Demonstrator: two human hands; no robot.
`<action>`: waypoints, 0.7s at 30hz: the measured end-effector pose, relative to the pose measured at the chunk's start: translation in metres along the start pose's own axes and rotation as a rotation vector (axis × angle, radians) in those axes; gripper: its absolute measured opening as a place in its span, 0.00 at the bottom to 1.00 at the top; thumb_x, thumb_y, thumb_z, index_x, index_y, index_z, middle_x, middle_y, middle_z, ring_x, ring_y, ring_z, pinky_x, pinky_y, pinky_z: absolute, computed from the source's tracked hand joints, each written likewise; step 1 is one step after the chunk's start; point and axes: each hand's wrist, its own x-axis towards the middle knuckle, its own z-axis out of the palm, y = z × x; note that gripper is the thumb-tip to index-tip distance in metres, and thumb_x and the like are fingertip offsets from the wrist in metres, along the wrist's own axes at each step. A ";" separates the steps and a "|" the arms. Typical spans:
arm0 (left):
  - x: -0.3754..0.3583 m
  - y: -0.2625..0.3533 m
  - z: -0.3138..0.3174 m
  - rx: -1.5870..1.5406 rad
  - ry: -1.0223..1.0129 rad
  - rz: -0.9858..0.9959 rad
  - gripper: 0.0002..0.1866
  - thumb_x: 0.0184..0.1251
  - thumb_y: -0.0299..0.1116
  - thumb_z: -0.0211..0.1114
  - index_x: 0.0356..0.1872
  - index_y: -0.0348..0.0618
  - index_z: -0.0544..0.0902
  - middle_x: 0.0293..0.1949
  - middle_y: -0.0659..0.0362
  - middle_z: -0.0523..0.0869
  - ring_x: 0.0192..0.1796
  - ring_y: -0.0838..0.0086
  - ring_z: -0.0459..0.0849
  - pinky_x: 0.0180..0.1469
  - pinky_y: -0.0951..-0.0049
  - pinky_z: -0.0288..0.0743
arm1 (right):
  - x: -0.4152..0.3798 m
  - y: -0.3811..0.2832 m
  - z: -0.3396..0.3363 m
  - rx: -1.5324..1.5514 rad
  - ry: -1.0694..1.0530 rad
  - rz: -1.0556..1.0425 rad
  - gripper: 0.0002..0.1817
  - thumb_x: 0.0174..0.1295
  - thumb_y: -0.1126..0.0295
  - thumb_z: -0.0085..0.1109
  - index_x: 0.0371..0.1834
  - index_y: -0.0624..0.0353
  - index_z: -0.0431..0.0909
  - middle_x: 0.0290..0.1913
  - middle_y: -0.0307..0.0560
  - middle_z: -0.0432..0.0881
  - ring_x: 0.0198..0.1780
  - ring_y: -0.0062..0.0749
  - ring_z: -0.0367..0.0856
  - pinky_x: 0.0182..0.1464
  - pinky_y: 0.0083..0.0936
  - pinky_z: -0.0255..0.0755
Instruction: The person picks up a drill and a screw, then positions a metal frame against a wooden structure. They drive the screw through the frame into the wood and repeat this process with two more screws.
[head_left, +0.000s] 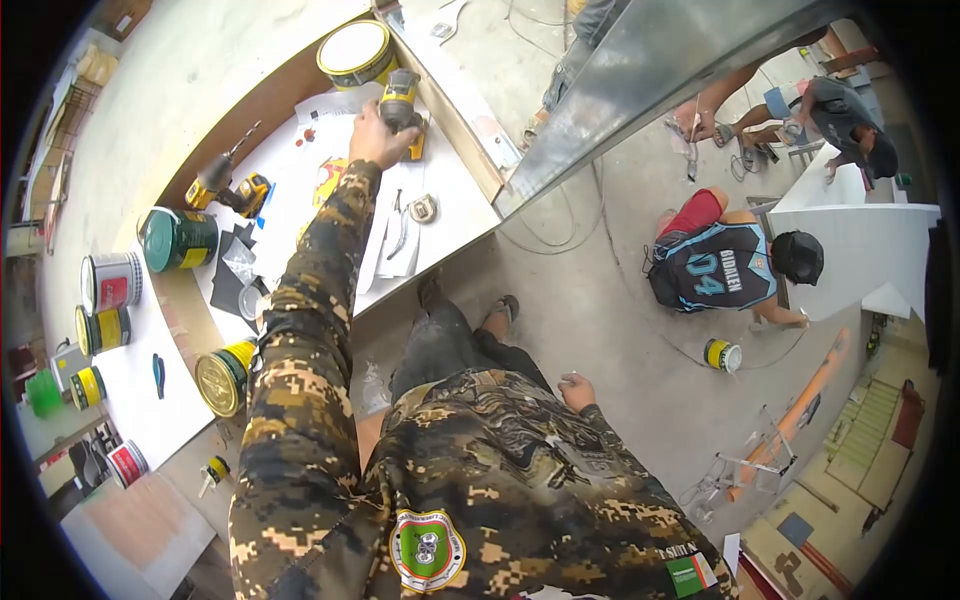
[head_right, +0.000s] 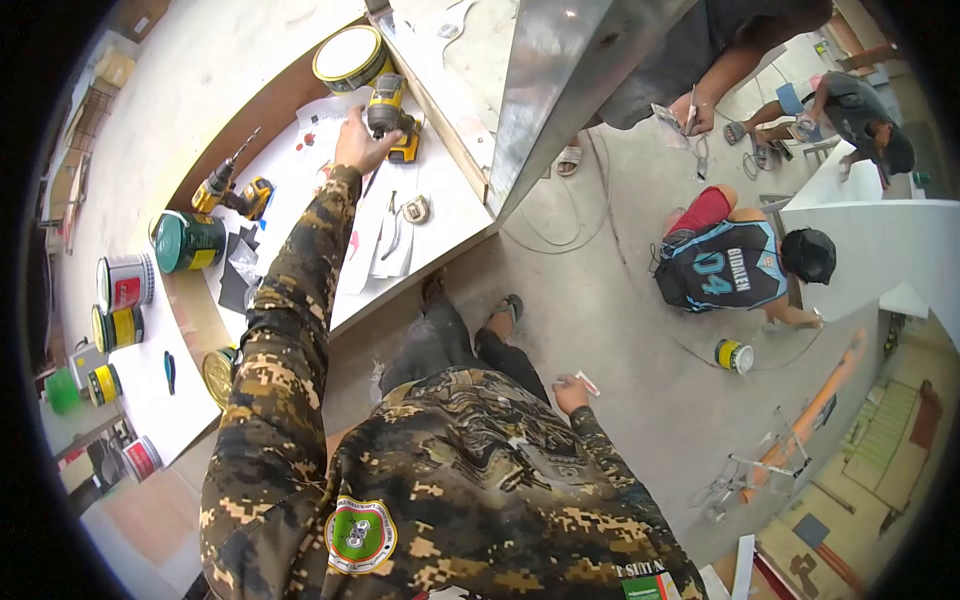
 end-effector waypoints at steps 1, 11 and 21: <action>0.002 -0.006 -0.004 -0.042 -0.106 -0.016 0.47 0.48 0.47 0.78 0.67 0.35 0.65 0.54 0.37 0.81 0.57 0.49 0.82 0.60 0.59 0.77 | 0.001 -0.009 -0.004 0.008 0.014 0.001 0.21 0.58 0.64 0.64 0.53 0.63 0.83 0.31 0.51 0.87 0.30 0.34 0.85 0.38 0.30 0.78; -0.031 -0.118 -0.010 -0.290 -0.359 -0.040 0.41 0.50 0.40 0.81 0.66 0.36 0.73 0.43 0.46 0.88 0.45 0.64 0.88 0.51 0.65 0.81 | 0.011 -0.131 -0.001 -0.102 -0.019 0.008 0.20 0.57 0.61 0.64 0.50 0.59 0.83 0.36 0.56 0.87 0.42 0.49 0.86 0.47 0.38 0.78; -0.036 -0.183 0.033 -0.069 -0.240 -0.192 0.09 0.58 0.35 0.68 0.35 0.42 0.91 0.36 0.48 0.89 0.41 0.54 0.88 0.48 0.59 0.81 | 0.132 -0.423 0.034 0.122 0.057 -0.477 0.17 0.63 0.66 0.61 0.54 0.59 0.81 0.36 0.50 0.86 0.41 0.38 0.86 0.46 0.32 0.78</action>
